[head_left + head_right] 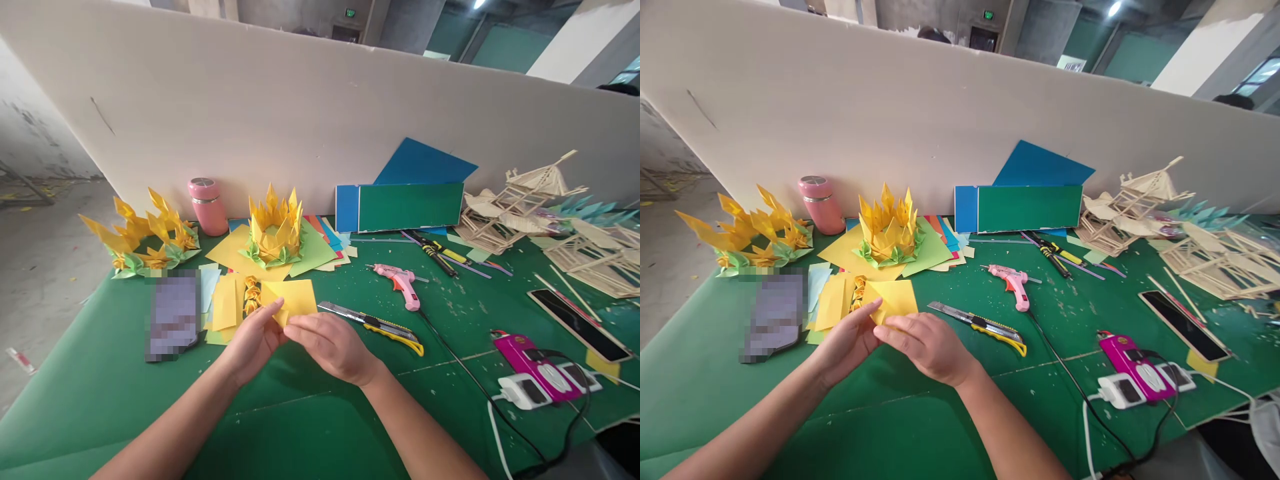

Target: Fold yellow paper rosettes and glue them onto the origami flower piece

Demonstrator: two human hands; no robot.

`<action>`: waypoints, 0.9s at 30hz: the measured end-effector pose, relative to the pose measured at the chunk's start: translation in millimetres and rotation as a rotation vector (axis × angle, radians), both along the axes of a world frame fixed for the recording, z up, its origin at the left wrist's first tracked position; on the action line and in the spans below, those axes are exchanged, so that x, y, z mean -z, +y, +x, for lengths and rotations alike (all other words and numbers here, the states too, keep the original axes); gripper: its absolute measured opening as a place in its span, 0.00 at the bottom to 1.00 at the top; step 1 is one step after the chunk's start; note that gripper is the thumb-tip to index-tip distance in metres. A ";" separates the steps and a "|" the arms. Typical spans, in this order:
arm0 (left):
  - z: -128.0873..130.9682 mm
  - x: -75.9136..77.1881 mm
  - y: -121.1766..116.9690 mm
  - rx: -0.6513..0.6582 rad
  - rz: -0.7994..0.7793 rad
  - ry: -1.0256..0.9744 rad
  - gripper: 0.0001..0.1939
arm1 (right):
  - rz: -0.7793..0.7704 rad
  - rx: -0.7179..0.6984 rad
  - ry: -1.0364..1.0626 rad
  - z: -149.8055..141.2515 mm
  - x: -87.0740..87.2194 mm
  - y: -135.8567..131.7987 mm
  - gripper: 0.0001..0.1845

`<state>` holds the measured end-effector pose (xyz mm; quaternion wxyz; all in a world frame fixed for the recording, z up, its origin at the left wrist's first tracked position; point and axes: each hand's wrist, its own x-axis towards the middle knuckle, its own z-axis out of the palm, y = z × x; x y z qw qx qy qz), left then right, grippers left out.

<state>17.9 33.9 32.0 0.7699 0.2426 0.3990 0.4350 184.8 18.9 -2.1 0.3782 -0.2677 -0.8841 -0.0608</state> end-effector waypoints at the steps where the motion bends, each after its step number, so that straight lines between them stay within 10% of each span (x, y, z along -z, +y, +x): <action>1: -3.3 -0.5 2.8 -0.060 -0.028 0.055 0.08 | -0.010 -0.015 -0.048 -1.0 0.0 0.1 0.17; 11: -13.4 1.6 2.2 -0.018 -0.087 0.316 0.16 | -0.011 0.078 -0.135 6.4 3.7 4.8 0.18; 16: -14.5 13.2 -4.1 0.005 0.086 0.417 0.05 | -0.042 -0.033 -0.046 3.8 0.7 4.7 0.17; 21: -11.9 25.8 -6.1 0.003 0.309 0.511 0.17 | -0.125 -0.121 0.065 1.2 -2.8 4.7 0.15; 27: -4.9 34.0 -9.7 -0.008 0.502 0.578 0.16 | -0.258 0.078 0.310 -4.5 2.5 4.9 0.12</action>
